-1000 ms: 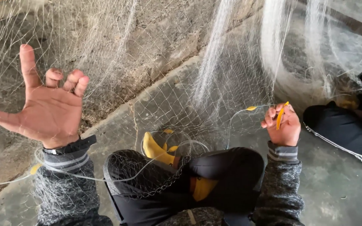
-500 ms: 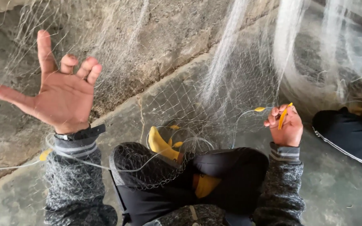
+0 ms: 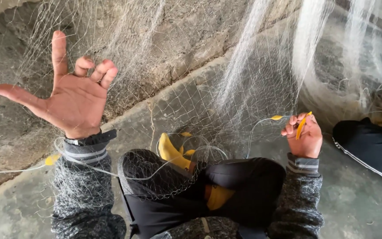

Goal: Repairing a fishing net by trimming threads with scissors and weaving new mesh with a shuttle.

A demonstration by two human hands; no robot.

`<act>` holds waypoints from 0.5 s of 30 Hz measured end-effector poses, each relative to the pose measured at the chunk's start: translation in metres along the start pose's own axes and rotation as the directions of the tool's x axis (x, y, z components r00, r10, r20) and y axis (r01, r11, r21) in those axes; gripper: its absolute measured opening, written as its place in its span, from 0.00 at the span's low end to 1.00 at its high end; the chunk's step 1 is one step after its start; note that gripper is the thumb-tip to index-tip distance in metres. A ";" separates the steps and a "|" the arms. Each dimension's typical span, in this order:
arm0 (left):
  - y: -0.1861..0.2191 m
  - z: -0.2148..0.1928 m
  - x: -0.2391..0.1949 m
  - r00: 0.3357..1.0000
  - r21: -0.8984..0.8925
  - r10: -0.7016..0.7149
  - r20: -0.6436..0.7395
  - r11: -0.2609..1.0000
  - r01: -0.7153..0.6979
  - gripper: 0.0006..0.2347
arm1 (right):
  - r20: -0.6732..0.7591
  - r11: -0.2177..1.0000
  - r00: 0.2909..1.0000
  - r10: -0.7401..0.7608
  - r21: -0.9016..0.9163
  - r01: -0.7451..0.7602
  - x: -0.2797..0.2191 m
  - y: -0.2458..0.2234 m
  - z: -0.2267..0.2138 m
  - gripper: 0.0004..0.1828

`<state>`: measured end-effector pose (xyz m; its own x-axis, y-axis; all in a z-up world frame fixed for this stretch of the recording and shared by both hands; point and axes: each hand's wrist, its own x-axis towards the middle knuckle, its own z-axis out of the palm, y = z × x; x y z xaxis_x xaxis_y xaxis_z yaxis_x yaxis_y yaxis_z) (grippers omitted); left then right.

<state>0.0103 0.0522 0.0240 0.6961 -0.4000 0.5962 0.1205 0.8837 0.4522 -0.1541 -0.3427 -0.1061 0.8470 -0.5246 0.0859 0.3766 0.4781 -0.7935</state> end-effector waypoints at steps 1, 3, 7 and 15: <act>0.000 0.000 0.000 1.000 0.002 -0.002 -0.004 1.000 0.002 0.36 | 0.010 1.000 1.000 0.000 0.004 0.000 0.001 0.000 -0.001 0.10; 0.001 -0.003 -0.001 1.000 0.006 -0.003 -0.015 1.000 0.003 0.35 | 0.022 1.000 1.000 0.006 0.006 -0.006 0.000 0.000 0.002 0.10; 0.001 -0.004 -0.001 1.000 0.002 -0.001 0.019 1.000 0.001 0.36 | -0.011 1.000 1.000 -0.006 -0.020 0.006 -0.002 -0.002 0.009 0.10; 0.002 -0.007 -0.001 0.999 0.077 -0.016 0.035 0.997 0.014 0.34 | 0.044 1.000 0.999 -0.018 0.024 0.017 -0.001 0.002 0.002 0.10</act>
<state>0.0143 0.0562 0.0194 0.6688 -0.4228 0.6115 0.0755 0.8569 0.5098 -0.1533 -0.3401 -0.1066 0.8557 -0.5017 0.1266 0.3999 0.4860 -0.7771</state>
